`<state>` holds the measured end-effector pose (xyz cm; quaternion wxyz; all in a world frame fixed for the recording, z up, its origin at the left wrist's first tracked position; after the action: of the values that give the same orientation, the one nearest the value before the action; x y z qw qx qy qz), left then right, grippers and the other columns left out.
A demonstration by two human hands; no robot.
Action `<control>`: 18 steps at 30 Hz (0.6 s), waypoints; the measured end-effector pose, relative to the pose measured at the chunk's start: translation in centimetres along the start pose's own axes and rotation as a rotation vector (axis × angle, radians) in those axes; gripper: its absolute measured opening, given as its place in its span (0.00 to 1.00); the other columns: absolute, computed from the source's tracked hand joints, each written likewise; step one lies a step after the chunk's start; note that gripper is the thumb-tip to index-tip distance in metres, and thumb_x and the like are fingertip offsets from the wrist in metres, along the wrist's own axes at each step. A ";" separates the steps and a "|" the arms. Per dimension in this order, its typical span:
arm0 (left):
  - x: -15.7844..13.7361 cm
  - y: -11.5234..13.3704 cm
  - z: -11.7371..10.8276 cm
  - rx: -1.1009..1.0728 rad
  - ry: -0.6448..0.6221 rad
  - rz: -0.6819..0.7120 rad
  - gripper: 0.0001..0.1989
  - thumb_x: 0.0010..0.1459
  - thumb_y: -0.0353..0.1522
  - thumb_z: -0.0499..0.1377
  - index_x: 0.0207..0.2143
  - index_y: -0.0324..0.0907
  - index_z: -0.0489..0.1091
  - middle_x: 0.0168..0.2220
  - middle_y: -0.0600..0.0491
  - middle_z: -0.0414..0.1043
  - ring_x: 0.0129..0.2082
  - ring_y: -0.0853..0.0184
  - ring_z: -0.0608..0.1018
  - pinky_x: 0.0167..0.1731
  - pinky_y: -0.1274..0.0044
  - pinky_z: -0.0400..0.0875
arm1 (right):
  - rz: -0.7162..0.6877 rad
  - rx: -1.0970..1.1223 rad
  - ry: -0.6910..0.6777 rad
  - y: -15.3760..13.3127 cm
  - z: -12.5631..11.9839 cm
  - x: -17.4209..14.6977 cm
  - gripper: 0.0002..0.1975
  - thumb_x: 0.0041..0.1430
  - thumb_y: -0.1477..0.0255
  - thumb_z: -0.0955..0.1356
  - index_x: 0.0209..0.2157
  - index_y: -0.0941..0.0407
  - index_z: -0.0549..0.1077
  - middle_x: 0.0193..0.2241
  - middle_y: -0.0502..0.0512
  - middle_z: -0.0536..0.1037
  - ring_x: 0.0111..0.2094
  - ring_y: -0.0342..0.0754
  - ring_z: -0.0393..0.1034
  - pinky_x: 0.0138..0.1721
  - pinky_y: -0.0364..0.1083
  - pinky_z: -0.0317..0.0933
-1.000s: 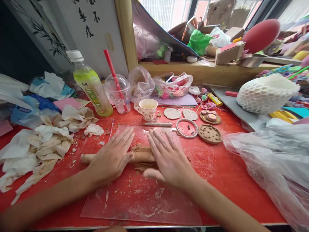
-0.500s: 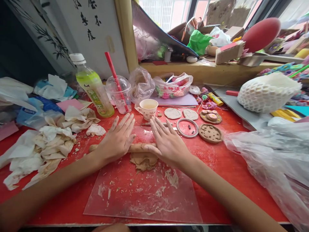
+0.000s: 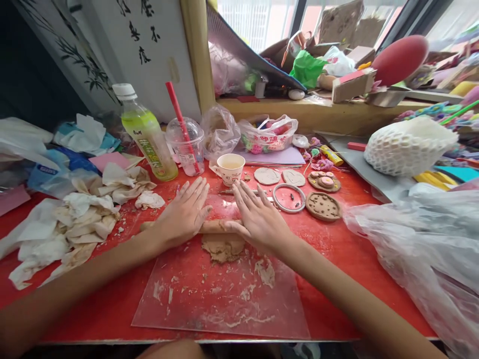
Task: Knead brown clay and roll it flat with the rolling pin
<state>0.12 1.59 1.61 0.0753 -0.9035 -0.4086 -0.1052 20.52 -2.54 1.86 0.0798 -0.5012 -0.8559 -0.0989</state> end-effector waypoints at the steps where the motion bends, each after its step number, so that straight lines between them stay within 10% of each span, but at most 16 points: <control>1: 0.1 -0.1 0.0 0.005 0.006 0.001 0.29 0.65 0.38 0.37 0.60 0.26 0.51 0.63 0.37 0.45 0.64 0.57 0.47 0.62 0.62 0.45 | 0.003 0.001 0.009 0.1 0.1 0.1 0.39 0.62 0.51 0.49 0.64 0.67 0.41 0.63 0.65 0.47 0.65 0.52 0.36 0.62 0.58 0.37; 10: -6.3 3.7 -1.5 -0.023 -0.024 0.124 0.30 0.65 0.41 0.40 0.60 0.25 0.51 0.63 0.35 0.46 0.64 0.54 0.49 0.60 0.61 0.50 | -0.162 -0.069 0.060 -3.7 -0.4 -6.5 0.50 0.55 0.44 0.50 0.63 0.72 0.37 0.62 0.71 0.50 0.65 0.59 0.36 0.62 0.60 0.36; 18: -3.1 1.9 -0.7 -0.005 -0.064 0.038 0.29 0.65 0.39 0.38 0.61 0.26 0.49 0.63 0.38 0.47 0.64 0.57 0.49 0.61 0.64 0.47 | -0.115 -0.066 0.051 -1.8 -0.5 -3.3 0.43 0.60 0.49 0.48 0.64 0.68 0.38 0.63 0.67 0.48 0.65 0.55 0.34 0.62 0.61 0.32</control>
<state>-0.54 -2.04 1.41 0.0619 -0.9142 -0.3933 -0.0756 20.56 -6.32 1.36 0.0793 -0.4507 -0.8773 -0.1444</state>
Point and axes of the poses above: each hand's wrist, its own x-axis towards the middle knuckle, its own z-axis out of the palm, y = z × x, the point moved 1 cm from there along x, towards the middle knuckle
